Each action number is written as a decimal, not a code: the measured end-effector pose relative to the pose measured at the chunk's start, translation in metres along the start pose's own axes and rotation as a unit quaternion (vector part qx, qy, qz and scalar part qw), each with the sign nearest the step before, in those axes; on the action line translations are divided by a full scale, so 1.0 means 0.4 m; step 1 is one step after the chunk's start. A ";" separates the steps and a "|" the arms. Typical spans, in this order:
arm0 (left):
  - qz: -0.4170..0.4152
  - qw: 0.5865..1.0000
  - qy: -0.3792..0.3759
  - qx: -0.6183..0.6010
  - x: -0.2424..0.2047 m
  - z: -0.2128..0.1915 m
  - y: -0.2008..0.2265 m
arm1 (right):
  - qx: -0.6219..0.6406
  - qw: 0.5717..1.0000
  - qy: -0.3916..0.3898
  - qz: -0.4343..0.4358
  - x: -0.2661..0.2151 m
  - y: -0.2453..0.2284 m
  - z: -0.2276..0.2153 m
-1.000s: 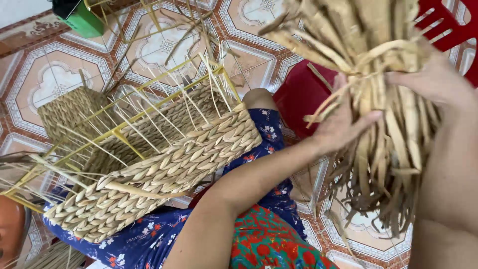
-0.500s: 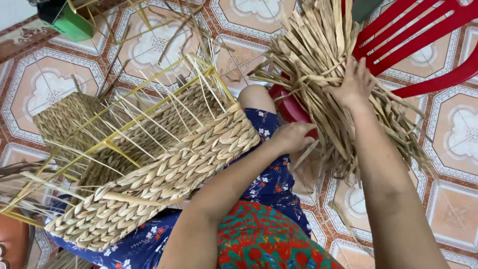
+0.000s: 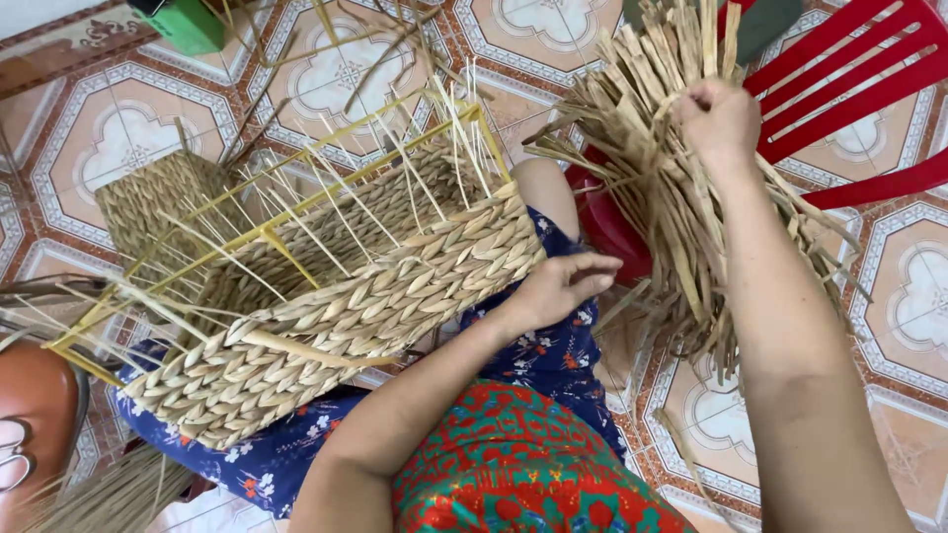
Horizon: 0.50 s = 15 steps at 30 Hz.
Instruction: The person weaves a basket by untying dried plant fibers from a bundle and threading the strips around the basket frame by hand.
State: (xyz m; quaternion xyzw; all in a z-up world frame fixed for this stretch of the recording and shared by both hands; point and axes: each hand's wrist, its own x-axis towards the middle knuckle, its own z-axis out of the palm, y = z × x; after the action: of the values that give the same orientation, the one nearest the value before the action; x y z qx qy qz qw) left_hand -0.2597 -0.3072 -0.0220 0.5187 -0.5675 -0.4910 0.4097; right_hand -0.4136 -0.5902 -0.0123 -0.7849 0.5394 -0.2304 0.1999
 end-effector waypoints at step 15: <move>0.041 0.981 0.191 -0.011 0.241 -0.174 0.306 | 0.079 0.973 -0.083 -0.203 -0.116 -0.394 -0.252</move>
State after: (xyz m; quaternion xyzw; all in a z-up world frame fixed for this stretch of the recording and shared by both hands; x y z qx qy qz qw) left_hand -0.2269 -0.4146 0.1066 0.5751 -0.4941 -0.3715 0.5359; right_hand -0.3675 -0.4998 0.1517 -0.8761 0.3306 -0.2424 0.2540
